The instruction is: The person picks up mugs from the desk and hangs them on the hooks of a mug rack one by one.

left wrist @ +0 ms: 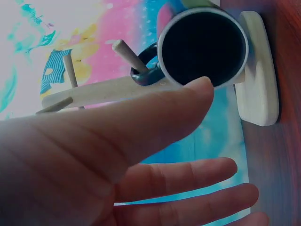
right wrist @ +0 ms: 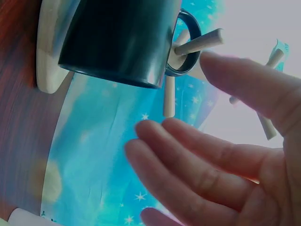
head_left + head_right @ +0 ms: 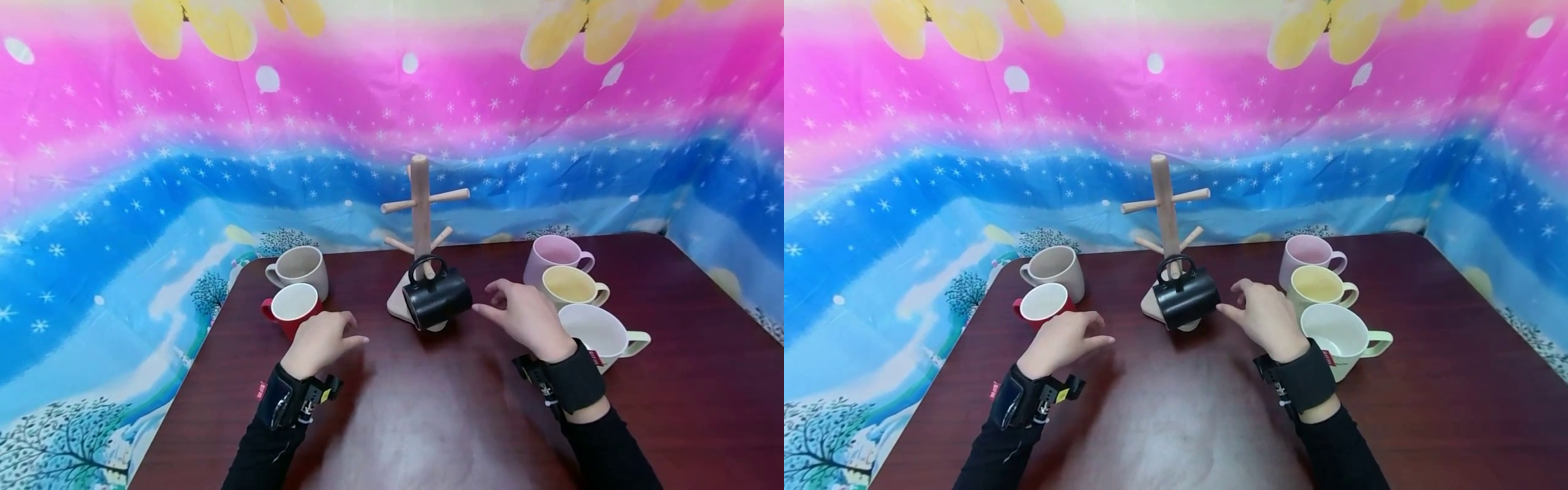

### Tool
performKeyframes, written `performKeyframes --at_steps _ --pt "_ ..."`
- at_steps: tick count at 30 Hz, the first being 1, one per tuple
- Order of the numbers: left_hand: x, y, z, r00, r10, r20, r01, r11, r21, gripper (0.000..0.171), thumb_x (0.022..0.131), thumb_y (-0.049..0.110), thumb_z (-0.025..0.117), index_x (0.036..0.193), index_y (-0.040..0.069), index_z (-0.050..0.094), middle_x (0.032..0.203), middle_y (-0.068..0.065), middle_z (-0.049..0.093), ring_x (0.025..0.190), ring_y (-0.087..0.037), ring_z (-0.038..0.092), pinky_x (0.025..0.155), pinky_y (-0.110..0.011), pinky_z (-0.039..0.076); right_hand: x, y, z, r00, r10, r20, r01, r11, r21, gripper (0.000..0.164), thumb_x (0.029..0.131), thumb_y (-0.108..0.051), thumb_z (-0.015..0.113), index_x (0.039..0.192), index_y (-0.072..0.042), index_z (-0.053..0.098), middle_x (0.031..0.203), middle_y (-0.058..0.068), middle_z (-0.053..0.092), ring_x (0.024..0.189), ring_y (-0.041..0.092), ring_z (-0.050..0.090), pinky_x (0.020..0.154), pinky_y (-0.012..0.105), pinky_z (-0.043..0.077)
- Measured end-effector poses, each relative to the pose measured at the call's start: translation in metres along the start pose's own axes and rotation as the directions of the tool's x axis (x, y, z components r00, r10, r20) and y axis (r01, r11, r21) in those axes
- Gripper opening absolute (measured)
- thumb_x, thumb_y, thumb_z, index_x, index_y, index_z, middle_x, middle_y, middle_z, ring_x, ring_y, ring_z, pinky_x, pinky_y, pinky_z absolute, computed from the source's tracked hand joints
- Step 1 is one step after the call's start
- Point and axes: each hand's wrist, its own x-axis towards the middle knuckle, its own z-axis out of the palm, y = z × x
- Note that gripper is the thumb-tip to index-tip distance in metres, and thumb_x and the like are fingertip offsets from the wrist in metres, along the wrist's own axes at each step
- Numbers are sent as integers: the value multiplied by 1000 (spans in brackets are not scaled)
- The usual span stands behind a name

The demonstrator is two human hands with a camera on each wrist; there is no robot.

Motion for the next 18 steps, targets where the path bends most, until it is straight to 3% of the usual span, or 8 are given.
performKeyframes --at_steps 3,9,13,16,18 --pt "0 0 3 1000 14 20 -15 1000 15 31 76 39 72 91 12 67 71 2 63 63 -12 54 56 -27 42 1 0 1 999 -16 -32 16 1000 3 38 80 -31 69 104 -2 65 81 10 68 68 20 60 56 29 46" --pt "0 2 10 993 92 78 -96 994 53 36 77 39 71 98 10 67 82 -2 68 70 -15 59 57 -28 46 1 -1 -1 1000 -3 -9 3 1000 3 36 81 -31 69 103 -3 65 82 11 69 68 20 60 57 29 46" --pt "-1 3 11 991 98 91 -102 994 36 38 77 38 71 101 9 66 86 -4 69 71 -16 59 59 -29 47 3 -3 -5 996 -33 -83 39 996 75 33 84 -25 66 106 0 65 96 17 68 84 30 63 71 41 51" --pt "-1 4 10 991 100 93 -103 994 29 39 77 38 71 102 9 67 87 -5 69 73 -16 60 61 -29 48 12 -13 -15 966 -114 -230 153 976 156 30 85 -17 66 109 1 64 106 20 65 99 34 60 85 46 47" --pt "-1 5 8 991 97 92 -100 994 33 40 77 38 71 103 9 67 88 -4 70 74 -16 60 61 -29 48 25 -25 -27 916 -198 -349 273 944 183 32 83 -11 67 112 2 63 111 20 64 105 33 58 90 45 45"
